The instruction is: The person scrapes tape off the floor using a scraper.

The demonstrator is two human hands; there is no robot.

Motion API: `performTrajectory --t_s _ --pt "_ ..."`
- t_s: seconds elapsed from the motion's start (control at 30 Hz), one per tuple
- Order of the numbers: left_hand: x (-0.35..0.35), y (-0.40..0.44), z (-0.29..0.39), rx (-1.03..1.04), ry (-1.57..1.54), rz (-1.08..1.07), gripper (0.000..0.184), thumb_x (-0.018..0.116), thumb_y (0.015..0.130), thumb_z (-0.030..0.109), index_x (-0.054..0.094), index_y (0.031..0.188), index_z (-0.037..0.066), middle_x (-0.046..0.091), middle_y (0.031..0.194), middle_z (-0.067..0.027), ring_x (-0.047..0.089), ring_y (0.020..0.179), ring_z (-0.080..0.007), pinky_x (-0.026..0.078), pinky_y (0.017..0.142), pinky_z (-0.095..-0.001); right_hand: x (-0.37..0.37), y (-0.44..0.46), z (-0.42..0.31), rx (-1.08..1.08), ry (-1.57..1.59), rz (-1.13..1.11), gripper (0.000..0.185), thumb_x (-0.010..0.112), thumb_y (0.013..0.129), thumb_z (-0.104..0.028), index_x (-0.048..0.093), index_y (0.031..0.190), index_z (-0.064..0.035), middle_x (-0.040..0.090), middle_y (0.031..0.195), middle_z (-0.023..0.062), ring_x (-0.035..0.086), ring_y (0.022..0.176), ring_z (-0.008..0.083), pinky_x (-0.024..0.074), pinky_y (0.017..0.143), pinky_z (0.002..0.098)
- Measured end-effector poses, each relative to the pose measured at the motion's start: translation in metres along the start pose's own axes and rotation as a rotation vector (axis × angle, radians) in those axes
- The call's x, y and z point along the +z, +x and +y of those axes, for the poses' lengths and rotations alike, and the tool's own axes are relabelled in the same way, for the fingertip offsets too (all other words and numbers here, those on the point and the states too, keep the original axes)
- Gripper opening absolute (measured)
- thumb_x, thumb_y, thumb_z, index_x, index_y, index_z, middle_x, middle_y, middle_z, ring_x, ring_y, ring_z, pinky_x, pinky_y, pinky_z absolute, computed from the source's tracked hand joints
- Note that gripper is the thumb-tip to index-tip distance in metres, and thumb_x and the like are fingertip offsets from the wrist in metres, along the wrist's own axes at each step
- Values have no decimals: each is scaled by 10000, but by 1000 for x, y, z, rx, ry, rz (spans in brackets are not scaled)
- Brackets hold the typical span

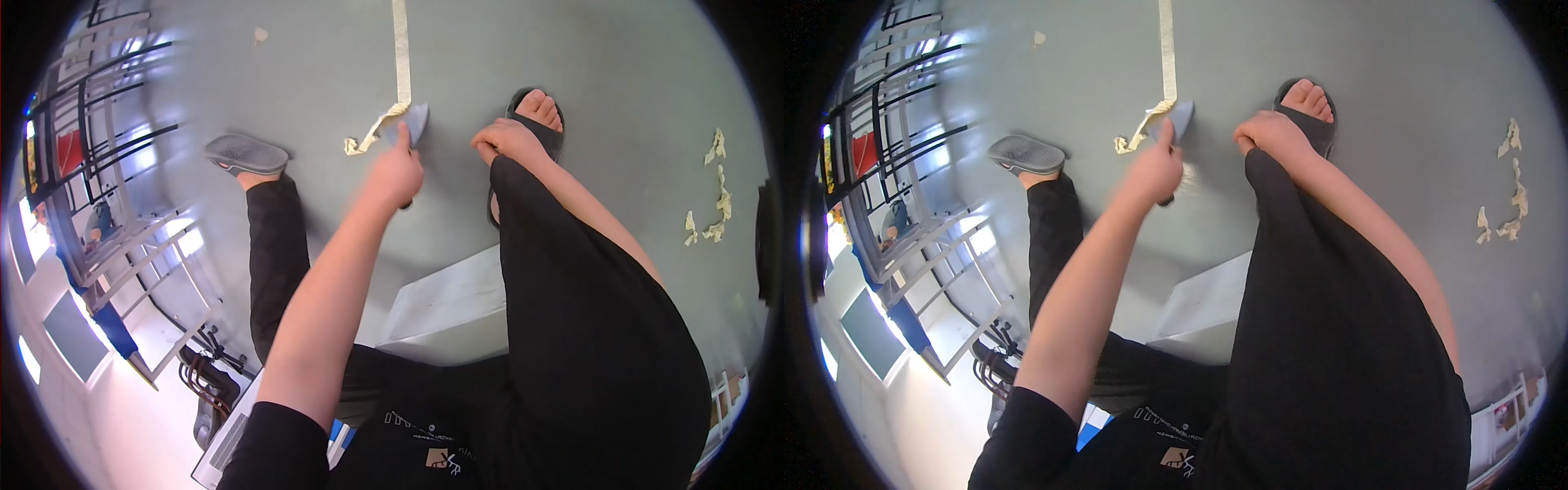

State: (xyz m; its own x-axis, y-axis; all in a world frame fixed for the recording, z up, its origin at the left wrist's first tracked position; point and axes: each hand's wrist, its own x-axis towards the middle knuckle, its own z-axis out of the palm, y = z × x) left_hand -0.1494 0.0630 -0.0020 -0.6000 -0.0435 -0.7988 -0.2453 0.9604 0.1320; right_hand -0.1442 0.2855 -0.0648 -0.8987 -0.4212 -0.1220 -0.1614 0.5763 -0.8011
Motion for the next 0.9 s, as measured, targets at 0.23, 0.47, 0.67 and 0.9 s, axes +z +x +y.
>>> performTrajectory --t_s 0.23,0.47,0.67,0.9 --pt "27 -23 -2 44 -4 -115 648 422 965 232 114 1528 147 657 981 -239 634 884 -407 495 810 -473 0 1 9 -36 8 -18 99 604 784 -114 701 802 -99 658 735 80 618 826 271 488 761 380" --pt "-11 6 10 -27 -58 -7 648 428 960 228 122 1525 146 643 1065 -254 617 972 -419 486 859 -470 -6 0 -6 7 17 13 106 599 780 -110 702 802 -101 660 749 80 616 821 278 485 772 381" --pt "26 -35 12 22 37 -158 634 420 967 241 129 1522 144 644 1065 -256 623 952 -423 483 844 -486 1 -2 8 -62 -38 11 88 637 777 -82 698 799 -142 655 756 33 620 819 231 484 720 338" --pt "-43 47 8 60 24 38 648 418 968 250 111 1528 138 643 1110 -217 621 989 -382 493 852 -450 -1 -3 4 -58 28 48 97 631 776 -81 699 800 -144 665 773 30 619 823 236 481 723 333"
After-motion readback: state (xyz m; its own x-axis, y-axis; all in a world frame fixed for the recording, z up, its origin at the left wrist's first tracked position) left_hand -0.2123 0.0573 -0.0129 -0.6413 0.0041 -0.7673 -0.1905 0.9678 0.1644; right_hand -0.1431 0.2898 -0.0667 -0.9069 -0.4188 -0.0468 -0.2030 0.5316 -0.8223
